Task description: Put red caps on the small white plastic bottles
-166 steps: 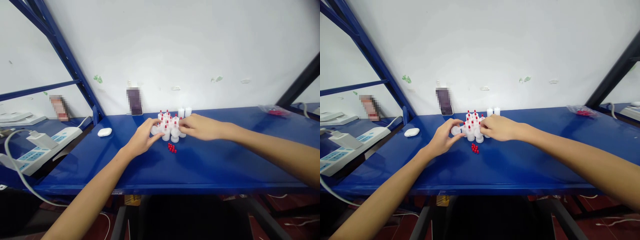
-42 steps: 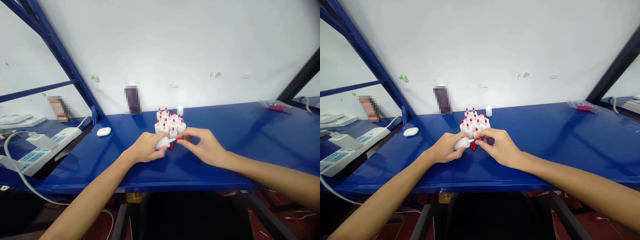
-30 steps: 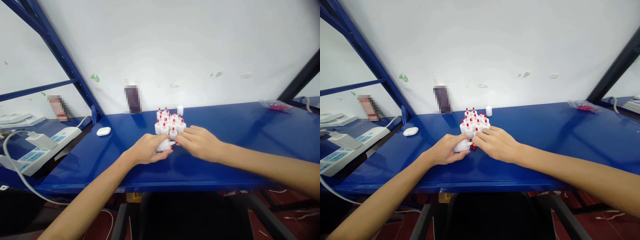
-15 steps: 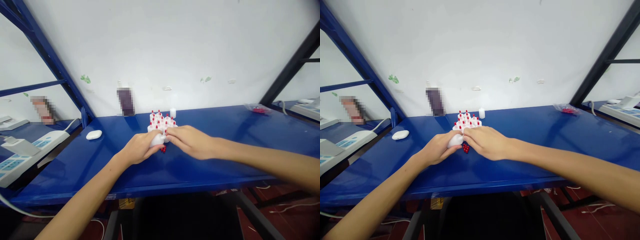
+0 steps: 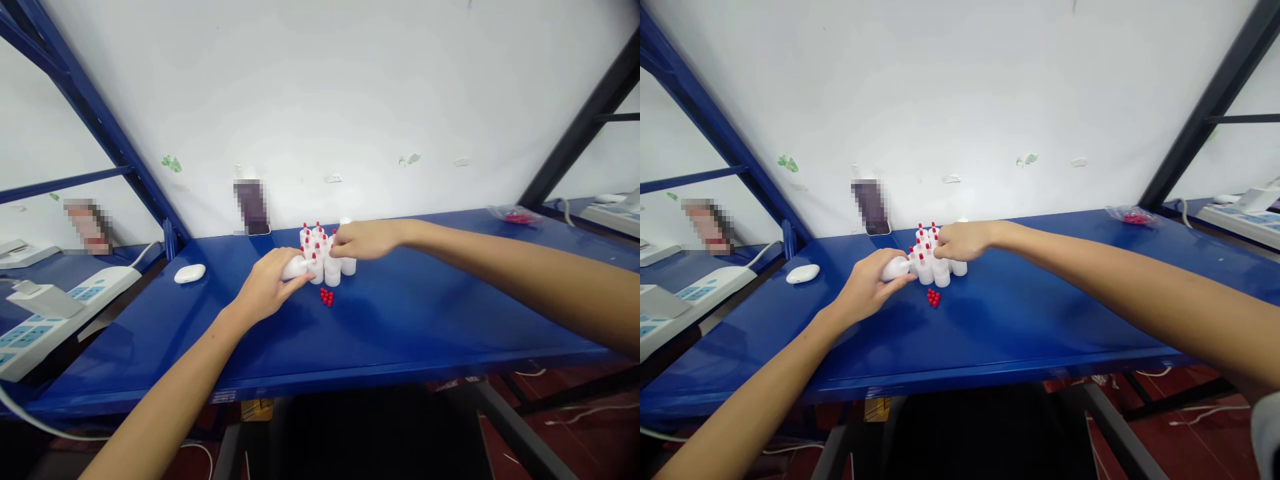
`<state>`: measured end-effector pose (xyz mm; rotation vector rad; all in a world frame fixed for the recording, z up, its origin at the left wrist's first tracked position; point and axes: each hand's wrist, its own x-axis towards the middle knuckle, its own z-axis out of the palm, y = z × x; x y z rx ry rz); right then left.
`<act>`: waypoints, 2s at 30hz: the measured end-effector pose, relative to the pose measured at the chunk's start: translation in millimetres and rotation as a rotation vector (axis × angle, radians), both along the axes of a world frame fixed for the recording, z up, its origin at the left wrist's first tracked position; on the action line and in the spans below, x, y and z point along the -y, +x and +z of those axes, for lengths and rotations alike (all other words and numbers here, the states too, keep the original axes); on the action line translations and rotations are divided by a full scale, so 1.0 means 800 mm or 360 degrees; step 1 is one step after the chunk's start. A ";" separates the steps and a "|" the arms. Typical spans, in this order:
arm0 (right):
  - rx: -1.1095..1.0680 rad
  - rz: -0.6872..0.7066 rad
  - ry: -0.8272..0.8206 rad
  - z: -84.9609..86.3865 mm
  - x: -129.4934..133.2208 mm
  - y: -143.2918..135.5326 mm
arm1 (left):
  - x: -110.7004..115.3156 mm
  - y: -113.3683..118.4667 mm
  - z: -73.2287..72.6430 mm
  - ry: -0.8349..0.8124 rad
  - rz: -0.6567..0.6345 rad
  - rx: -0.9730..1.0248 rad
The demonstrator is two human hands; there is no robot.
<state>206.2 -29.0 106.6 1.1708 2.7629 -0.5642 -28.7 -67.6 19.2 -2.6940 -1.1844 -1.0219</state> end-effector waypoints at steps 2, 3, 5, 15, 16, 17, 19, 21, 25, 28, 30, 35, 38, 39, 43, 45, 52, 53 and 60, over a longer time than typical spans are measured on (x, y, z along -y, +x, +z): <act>0.0043 -0.0016 0.0006 0.000 -0.001 -0.006 | -0.001 0.000 0.000 -0.0034 -0.0002 -0.0025; 0.0074 -0.0031 0.0017 -0.001 -0.001 -0.008 | -0.001 0.000 0.000 -0.0066 -0.0001 -0.0051; 0.0154 -0.0064 0.0070 -0.002 0.000 -0.013 | 0.000 0.000 0.000 -0.0142 -0.0008 -0.0137; 0.0096 -0.0141 0.0551 -0.030 0.010 -0.009 | 0.009 0.009 -0.001 -0.0428 -0.0237 -0.0407; 0.0072 -0.0161 0.0591 -0.034 0.011 -0.007 | 0.010 0.010 -0.002 -0.0457 -0.0235 -0.0384; 0.0055 -0.0197 0.0633 -0.038 0.014 -0.004 | 0.010 0.011 -0.002 -0.0486 -0.0232 -0.0356; 0.0019 -0.0305 0.0726 -0.046 0.023 0.001 | 0.011 0.012 -0.001 -0.0532 -0.0230 -0.0294; -0.0053 -0.0358 0.0801 -0.054 0.037 0.008 | 0.011 0.013 0.000 -0.0549 -0.0246 -0.0254; -0.0266 -0.0092 0.0864 -0.083 0.066 0.022 | 0.010 0.011 0.000 -0.0505 -0.0225 -0.0283; -0.0390 -0.0009 0.0759 -0.110 0.073 0.030 | 0.009 0.009 -0.002 -0.0447 -0.0206 -0.0323; -0.0400 0.0047 0.0714 -0.123 0.070 0.032 | 0.008 0.009 -0.003 -0.0445 -0.0215 -0.0339; -0.0266 0.0174 0.0806 -0.133 0.061 0.024 | 0.009 0.009 -0.002 -0.0394 -0.0236 -0.0327; -0.0234 0.0162 0.0773 -0.131 0.059 0.022 | 0.010 0.010 0.000 -0.0363 -0.0252 -0.0345; -0.0232 0.0150 0.0758 -0.129 0.059 0.023 | 0.010 0.010 0.000 -0.0363 -0.0248 -0.0358; -0.0190 0.0143 0.0707 -0.121 0.064 0.031 | 0.010 0.011 -0.003 -0.0366 -0.0206 -0.0442; -0.0078 0.0173 0.0721 -0.116 0.067 0.034 | 0.011 0.011 -0.004 -0.0353 -0.0184 -0.0483; -0.0469 0.0080 0.0716 -0.101 0.075 0.034 | 0.016 0.015 0.000 -0.0307 -0.0156 -0.0546; -0.0602 0.0015 0.0669 -0.101 0.077 0.033 | 0.017 0.016 0.000 -0.0297 -0.0164 -0.0547; -0.0950 0.0040 0.0674 -0.116 0.079 0.028 | 0.019 0.016 0.000 -0.0355 -0.0201 -0.0490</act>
